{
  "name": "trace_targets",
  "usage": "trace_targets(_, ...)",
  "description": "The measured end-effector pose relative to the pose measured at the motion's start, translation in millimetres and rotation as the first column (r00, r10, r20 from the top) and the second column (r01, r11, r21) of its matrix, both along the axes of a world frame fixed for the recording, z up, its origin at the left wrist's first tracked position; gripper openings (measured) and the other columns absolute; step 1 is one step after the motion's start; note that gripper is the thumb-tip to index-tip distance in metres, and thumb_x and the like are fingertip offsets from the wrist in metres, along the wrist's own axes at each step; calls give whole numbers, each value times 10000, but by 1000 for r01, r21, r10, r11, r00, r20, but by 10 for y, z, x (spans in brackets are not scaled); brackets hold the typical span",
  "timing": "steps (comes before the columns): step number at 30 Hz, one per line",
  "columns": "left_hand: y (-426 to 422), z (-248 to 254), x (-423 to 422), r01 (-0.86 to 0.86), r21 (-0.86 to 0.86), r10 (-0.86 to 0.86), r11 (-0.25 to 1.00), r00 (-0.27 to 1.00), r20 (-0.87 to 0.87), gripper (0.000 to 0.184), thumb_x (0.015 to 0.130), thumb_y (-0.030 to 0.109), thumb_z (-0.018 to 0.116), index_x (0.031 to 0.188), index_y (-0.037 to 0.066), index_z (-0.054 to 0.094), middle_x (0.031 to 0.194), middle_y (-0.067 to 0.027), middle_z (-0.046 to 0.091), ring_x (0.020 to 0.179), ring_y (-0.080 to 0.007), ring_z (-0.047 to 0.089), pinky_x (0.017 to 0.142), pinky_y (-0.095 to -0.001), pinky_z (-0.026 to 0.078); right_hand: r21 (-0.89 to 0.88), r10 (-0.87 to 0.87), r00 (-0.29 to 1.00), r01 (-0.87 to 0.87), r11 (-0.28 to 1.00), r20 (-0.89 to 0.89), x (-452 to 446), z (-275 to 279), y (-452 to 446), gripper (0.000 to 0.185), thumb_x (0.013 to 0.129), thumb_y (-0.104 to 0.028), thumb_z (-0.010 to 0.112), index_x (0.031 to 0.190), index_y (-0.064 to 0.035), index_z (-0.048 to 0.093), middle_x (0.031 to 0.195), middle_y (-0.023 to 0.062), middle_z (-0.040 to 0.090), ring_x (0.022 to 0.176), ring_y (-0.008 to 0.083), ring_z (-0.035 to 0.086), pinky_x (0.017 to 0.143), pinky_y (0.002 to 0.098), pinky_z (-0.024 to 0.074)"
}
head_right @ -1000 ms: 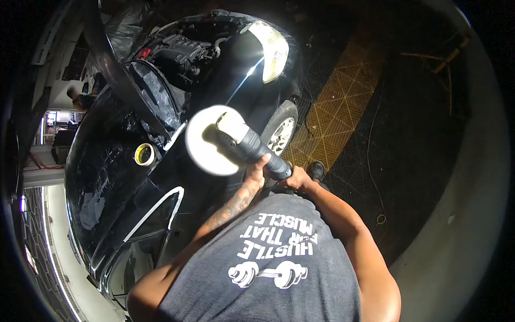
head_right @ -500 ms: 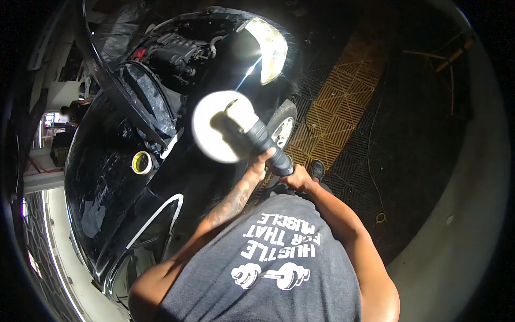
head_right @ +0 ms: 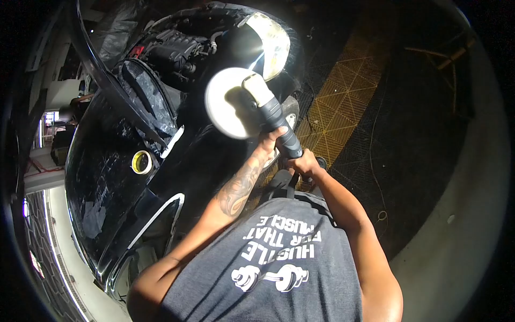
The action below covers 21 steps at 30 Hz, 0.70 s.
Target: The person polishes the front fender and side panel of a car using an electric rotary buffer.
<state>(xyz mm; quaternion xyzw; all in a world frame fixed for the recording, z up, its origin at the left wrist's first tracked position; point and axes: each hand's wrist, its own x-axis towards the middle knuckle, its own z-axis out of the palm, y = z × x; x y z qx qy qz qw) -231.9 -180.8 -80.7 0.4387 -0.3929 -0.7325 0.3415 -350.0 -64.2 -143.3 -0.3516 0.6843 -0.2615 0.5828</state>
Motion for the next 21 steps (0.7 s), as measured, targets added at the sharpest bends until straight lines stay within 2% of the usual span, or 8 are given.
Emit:
trace_targets(2, -22, -60, 20, 46, 114, -46, 992, 999, -4, 515, 645, 245, 841, 1071, 76, 606, 962, -19, 589, 900, -179, 581, 870, -392, 503, -97, 14, 998, -8, 995, 67, 21, 2, 5, 285, 651, -269, 712, 695, 2, 636, 611, 109, 634, 554, 211, 633, 524, 359, 493)
trace_targets(4, 22, -37, 105, 61, 97, -63, 993, 998, 16, 505, 648, 240, 834, 1069, 74, 610, 968, -24, 598, 904, -181, 587, 866, -390, 506, 0, -26, 987, 26, 1000, 158, 49, 234, 44, 290, 648, -271, 724, 702, 2, 644, 634, 117, 647, 579, 216, 643, 550, 361, 501)
trace_targets(6, 88, -4, 199, 104, 69, -107, 992, 994, 37, 477, 671, 219, 807, 1062, 34, 606, 978, -46, 611, 904, -184, 610, 861, -356, 516, -37, -22, 999, 23, 999, 33, 134, 156, 118, 328, 646, -309, 745, 720, 6, 684, 646, 127, 671, 569, 226, 658, 548, 344, 511)
trace_targets(8, 191, -29, 252, 44, 52, -43, 998, 999, -4, 462, 676, 219, 804, 1052, 32, 611, 953, -42, 614, 897, -178, 609, 845, -350, 514, -106, -11, 1000, 9, 994, -21, 234, -67, 190, 312, 646, -295, 747, 712, 3, 680, 621, 106, 659, 527, 196, 638, 513, 323, 494)
trace_targets(10, 258, -63, 357, 41, 48, -43, 998, 999, 33, 459, 680, 223, 803, 1055, 37, 614, 948, -36, 614, 895, -173, 608, 837, -348, 512, -10, 14, 994, -13, 1000, 111, 272, 4, 226, 357, 637, -315, 749, 729, 21, 673, 641, 131, 663, 573, 228, 656, 550, 353, 511)
trace_targets(15, 406, -34, 506, 11, 19, -12, 1000, 998, 58, 478, 671, 239, 817, 1055, 41, 611, 957, -40, 618, 886, -173, 608, 844, -348, 512, 0, 105, 992, -105, 994, 66, 337, 122, 278, 417, 629, -332, 754, 829, 28, 685, 746, 191, 693, 718, 306, 695, 685, 397, 533)
trace_targets(18, 508, 19, 570, -33, 3, 33, 999, 999, 42, 514, 660, 259, 829, 1066, 41, 602, 976, -41, 614, 895, -173, 602, 850, -352, 510, -12, 149, 988, -149, 989, 45, 372, 62, 311, 416, 622, -285, 765, 856, 45, 662, 733, 181, 682, 689, 277, 684, 661, 395, 532)
trace_targets(21, 623, 28, 684, -46, 18, 44, 999, 994, 103, 533, 661, 261, 833, 1086, 51, 590, 992, -37, 603, 923, -177, 592, 870, -359, 503, -84, 187, 982, -187, 979, -9, 384, 100, 349, 452, 607, -294, 775, 886, 46, 668, 767, 198, 688, 730, 304, 691, 686, 400, 535)
